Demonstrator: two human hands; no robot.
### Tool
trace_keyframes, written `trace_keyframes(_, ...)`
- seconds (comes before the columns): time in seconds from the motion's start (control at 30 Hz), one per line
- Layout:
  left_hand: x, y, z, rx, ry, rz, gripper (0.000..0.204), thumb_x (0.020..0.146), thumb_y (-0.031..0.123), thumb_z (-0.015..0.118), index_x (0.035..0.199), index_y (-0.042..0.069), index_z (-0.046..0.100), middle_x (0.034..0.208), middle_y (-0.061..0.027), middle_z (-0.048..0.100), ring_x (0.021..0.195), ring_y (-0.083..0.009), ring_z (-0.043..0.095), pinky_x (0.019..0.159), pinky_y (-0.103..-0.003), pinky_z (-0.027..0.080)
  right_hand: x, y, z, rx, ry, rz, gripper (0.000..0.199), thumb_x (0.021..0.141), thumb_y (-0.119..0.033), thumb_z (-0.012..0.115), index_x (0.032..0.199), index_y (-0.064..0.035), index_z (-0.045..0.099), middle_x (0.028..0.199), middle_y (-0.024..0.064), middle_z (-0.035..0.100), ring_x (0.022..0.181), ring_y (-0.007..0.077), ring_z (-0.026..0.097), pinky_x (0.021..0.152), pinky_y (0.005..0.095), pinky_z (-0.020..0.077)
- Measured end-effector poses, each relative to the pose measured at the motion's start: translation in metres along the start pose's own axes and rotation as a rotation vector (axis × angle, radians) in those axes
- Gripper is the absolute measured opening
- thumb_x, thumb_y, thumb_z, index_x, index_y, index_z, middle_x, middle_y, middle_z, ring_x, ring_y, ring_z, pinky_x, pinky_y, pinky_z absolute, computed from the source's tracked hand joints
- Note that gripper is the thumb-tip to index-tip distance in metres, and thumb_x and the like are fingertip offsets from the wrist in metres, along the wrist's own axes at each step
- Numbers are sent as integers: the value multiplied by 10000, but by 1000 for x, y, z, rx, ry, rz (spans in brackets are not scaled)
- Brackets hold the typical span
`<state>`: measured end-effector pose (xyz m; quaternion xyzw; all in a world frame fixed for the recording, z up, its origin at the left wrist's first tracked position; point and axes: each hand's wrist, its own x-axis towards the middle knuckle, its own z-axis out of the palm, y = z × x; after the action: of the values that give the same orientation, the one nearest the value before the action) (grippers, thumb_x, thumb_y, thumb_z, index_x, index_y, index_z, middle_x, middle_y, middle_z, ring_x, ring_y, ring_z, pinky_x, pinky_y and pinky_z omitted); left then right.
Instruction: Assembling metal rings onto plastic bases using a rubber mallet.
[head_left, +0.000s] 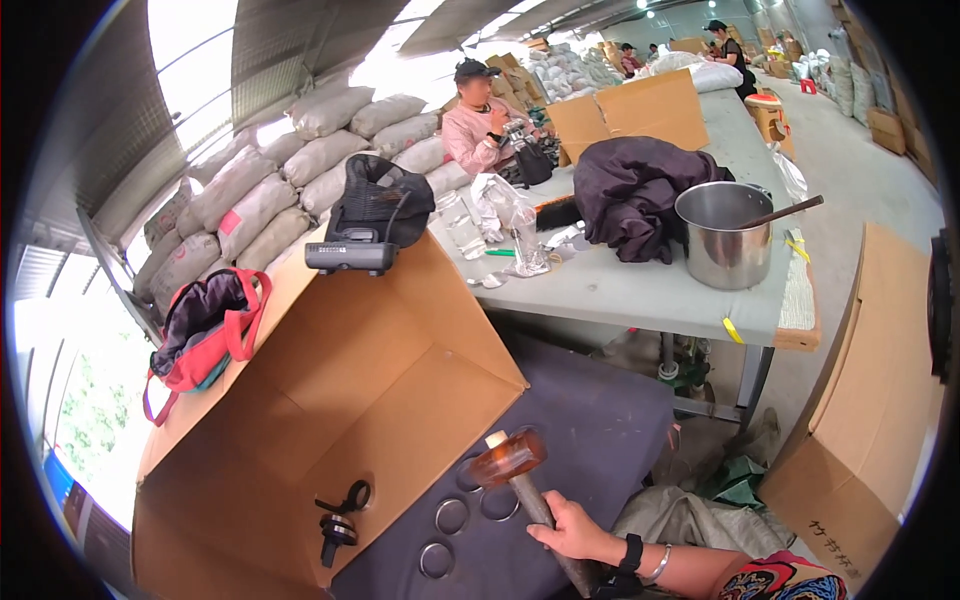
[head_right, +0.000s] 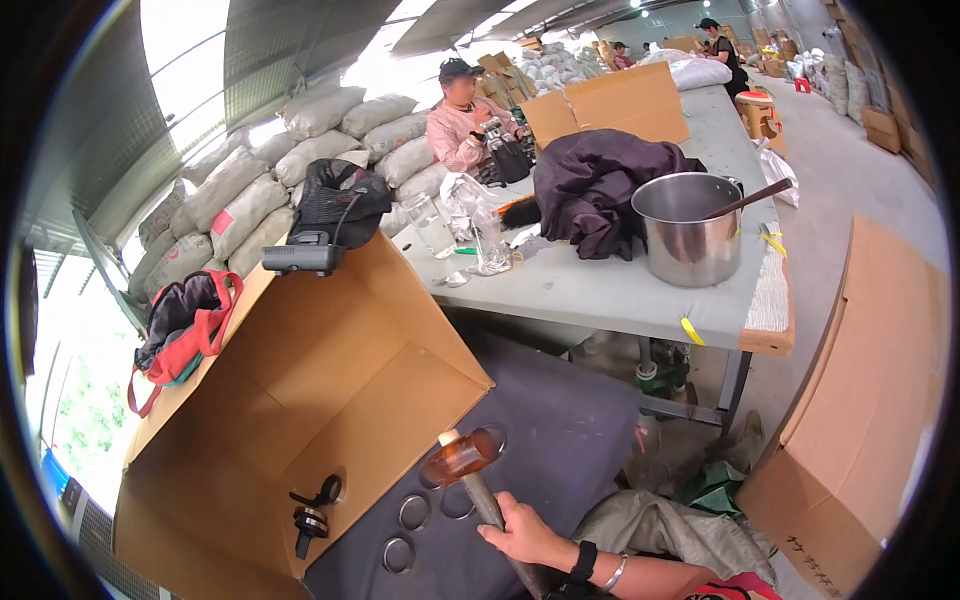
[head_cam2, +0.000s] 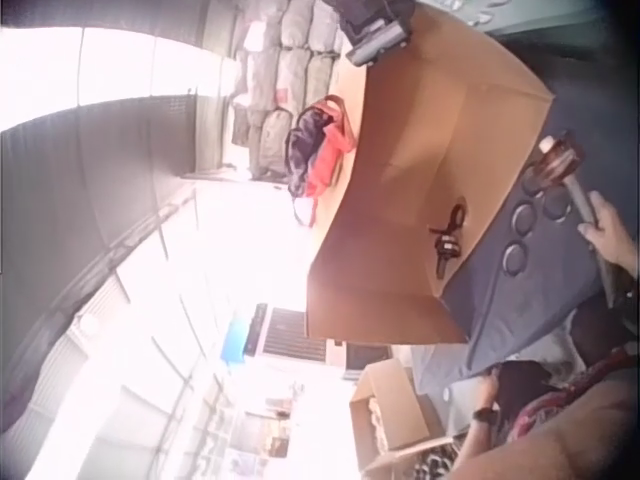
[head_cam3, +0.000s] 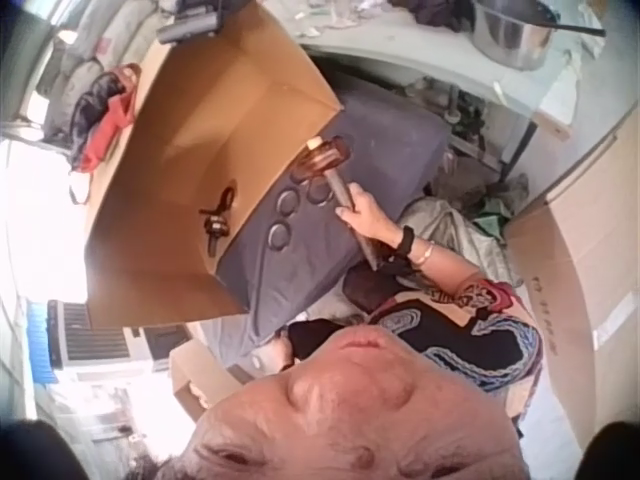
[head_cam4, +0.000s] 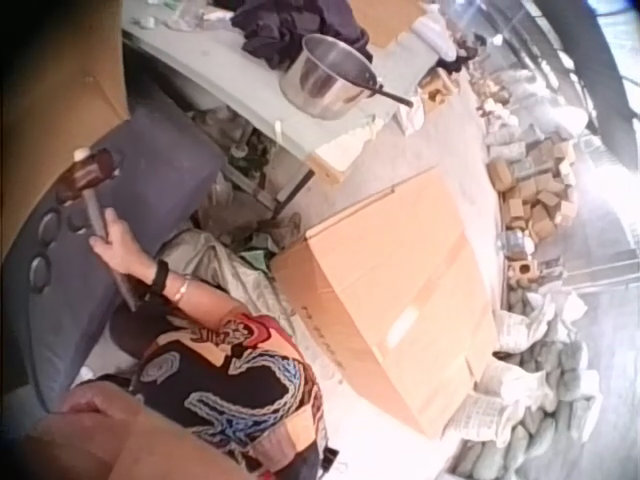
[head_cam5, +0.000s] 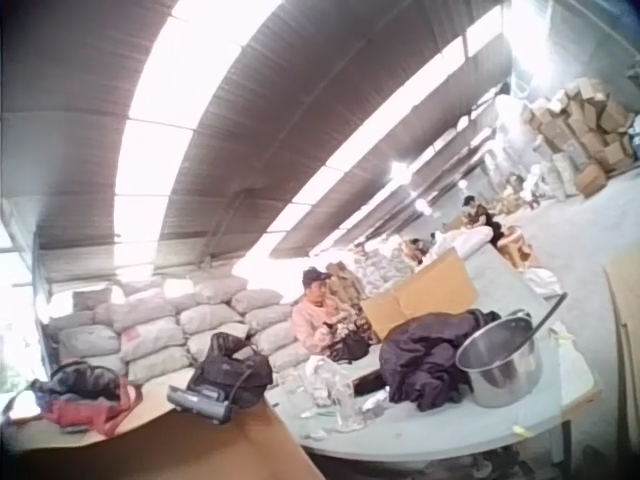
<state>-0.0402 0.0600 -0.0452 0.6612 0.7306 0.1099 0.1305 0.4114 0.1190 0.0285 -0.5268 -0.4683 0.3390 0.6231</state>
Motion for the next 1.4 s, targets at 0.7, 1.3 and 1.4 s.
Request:
trace_keyframes(0.7, -29, -3, -28, -166, -37, -25, 331, 927, 266, 495, 1072, 20, 663, 1117, -265, 612, 1046, -438, 549, 910, -466, 421, -2, -4, -1, 76, 25, 53, 266, 845, -87, 646, 1014, 14, 467, 723, 45, 555, 546, 125, 589, 496, 283, 492)
trace_keyframes(1.3, -28, 26, -42, -375, -36, -194, 350, 894, 287, 530, 1038, 3, 676, 1064, -263, 635, 1026, -430, 570, 901, -440, 430, -2, -5, 1, 128, 34, 53, 261, 850, -110, 647, 976, 5, 451, 731, 46, 521, 557, 110, 565, 479, 281, 487)
trace_keyframes(1.4, -28, 21, -39, -377, -30, -173, 345, 888, 280, 533, 1045, 7, 674, 1068, -263, 634, 1024, -428, 571, 900, -436, 431, -3, -8, 1, 121, 37, 52, 259, 849, -109, 647, 978, 5, 453, 734, 44, 524, 555, 110, 566, 481, 281, 486)
